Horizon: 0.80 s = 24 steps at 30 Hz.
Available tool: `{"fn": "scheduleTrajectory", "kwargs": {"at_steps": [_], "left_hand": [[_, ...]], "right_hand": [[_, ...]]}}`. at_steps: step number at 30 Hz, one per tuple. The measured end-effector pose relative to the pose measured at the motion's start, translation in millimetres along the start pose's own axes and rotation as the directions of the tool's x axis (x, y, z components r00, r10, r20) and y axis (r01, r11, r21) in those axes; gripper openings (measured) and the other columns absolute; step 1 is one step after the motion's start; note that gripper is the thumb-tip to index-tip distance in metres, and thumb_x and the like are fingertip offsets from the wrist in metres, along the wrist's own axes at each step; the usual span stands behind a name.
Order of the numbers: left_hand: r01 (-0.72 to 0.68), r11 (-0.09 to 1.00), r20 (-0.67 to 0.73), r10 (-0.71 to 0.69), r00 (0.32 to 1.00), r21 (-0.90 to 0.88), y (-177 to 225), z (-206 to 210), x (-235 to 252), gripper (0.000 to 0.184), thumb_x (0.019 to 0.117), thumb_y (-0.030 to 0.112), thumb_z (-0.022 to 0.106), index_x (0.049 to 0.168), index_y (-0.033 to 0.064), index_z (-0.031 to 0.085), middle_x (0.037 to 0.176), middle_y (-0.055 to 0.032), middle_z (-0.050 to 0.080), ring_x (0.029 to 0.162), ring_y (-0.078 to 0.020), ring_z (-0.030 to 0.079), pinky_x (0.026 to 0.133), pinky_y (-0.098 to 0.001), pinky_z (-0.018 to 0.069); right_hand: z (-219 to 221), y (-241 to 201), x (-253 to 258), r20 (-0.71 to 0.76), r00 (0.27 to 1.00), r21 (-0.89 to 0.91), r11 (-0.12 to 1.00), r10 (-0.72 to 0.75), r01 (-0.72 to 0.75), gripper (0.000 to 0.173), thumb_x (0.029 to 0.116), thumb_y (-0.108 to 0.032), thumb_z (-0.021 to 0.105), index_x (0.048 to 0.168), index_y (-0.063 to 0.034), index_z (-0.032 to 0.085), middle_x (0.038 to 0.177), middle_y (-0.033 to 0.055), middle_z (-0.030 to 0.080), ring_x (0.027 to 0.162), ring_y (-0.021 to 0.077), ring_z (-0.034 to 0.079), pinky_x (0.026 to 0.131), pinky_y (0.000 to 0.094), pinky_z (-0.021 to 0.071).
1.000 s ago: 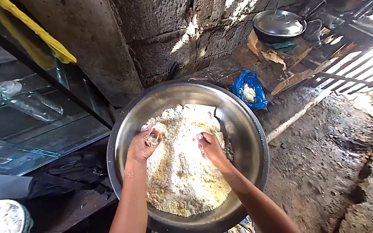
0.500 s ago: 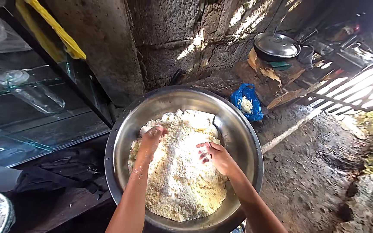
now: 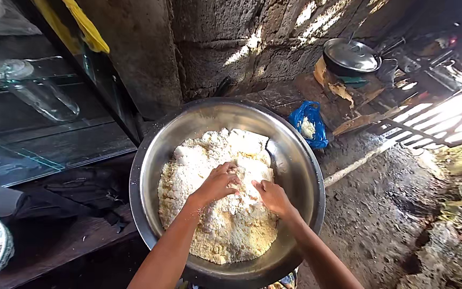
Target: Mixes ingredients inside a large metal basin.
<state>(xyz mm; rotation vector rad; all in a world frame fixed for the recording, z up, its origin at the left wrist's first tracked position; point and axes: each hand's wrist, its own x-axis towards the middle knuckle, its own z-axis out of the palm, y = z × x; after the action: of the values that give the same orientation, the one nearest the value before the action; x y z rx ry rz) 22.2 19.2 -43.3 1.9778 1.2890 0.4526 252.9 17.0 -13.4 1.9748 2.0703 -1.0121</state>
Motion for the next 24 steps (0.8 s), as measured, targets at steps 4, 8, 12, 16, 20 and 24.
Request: {"fn": "scheduleTrajectory", "kwargs": {"at_steps": [4,8,12,16,20,24], "left_hand": [[0.205,0.968,-0.085,-0.219,0.972,-0.146,2,-10,-4,0.028,0.0917,0.021,0.076,0.113,0.0031,0.071,0.129,-0.0214,0.058,0.118,-0.0312,0.059,0.104,-0.0445,0.0483],[0.313,0.879,-0.185,-0.396,0.899,-0.359,2,-5,-1,0.029,0.1019,0.023,0.063,0.118,-0.0008,0.067,0.119,-0.0197,0.066,0.11,-0.0288,0.064,0.1,-0.0454,0.0497],[0.12,0.629,-0.274,-0.492,0.826,-0.768,10,1,-3,0.031,0.108,0.028,0.052,0.121,0.0047,0.068,0.116,-0.011,0.068,0.103,-0.017,0.065,0.09,-0.0381,0.0531],[-0.196,0.428,-0.378,-0.396,0.837,-0.882,7,6,2,0.048,0.1116,0.025,0.026,0.147,0.003,0.05,0.152,-0.0085,0.052,0.139,-0.0132,0.047,0.115,-0.0332,0.0373],[-0.226,0.101,-0.244,-0.555,0.796,-0.969,38,4,-11,0.04,0.1125,0.027,0.029,0.13,0.007,0.059,0.116,-0.0038,0.069,0.105,-0.01,0.065,0.09,-0.0298,0.0533],[-0.255,0.0,-0.215,-0.54,0.814,-0.967,50,-19,-21,0.042,0.1119,0.017,0.018,0.133,-0.003,0.049,0.111,-0.0098,0.064,0.098,-0.0089,0.063,0.088,-0.0245,0.0529]], "right_hand": [[44,-11,-27,-0.023,0.999,0.119,0.992,-0.041,0.043,0.079,0.1024,-0.053,0.053,0.153,0.0026,0.03,0.114,0.0255,0.068,0.095,0.039,0.072,0.085,0.0583,0.0577],[80,-54,-27,-0.092,0.983,0.489,0.853,-0.16,0.185,0.064,0.0982,-0.037,0.067,0.145,0.0003,0.045,0.127,0.0222,0.063,0.111,0.0312,0.067,0.097,0.0497,0.0542],[77,-80,-15,-0.364,0.922,0.821,0.422,-0.132,0.385,0.049,0.0956,-0.008,0.055,0.142,0.0074,0.051,0.137,0.0228,0.057,0.123,0.0207,0.059,0.103,0.0352,0.0496],[77,-123,-20,-0.41,0.848,0.681,0.506,-0.336,0.53,0.069,0.107,-0.038,0.039,0.155,0.0107,0.029,0.163,0.0308,0.024,0.154,0.0327,0.025,0.127,0.0425,0.0232],[63,-132,27,-0.531,0.785,0.486,0.644,-0.32,0.591,0.084,0.1057,-0.055,0.027,0.161,0.0068,0.014,0.168,0.0297,0.004,0.158,0.0385,0.006,0.129,0.0507,0.0102],[66,-141,21,-0.563,0.658,0.176,0.705,-0.5,0.687,0.085,0.1043,-0.054,0.02,0.157,0.0119,0.022,0.165,0.0308,0.021,0.156,0.043,0.017,0.128,0.0592,0.0077]]}}
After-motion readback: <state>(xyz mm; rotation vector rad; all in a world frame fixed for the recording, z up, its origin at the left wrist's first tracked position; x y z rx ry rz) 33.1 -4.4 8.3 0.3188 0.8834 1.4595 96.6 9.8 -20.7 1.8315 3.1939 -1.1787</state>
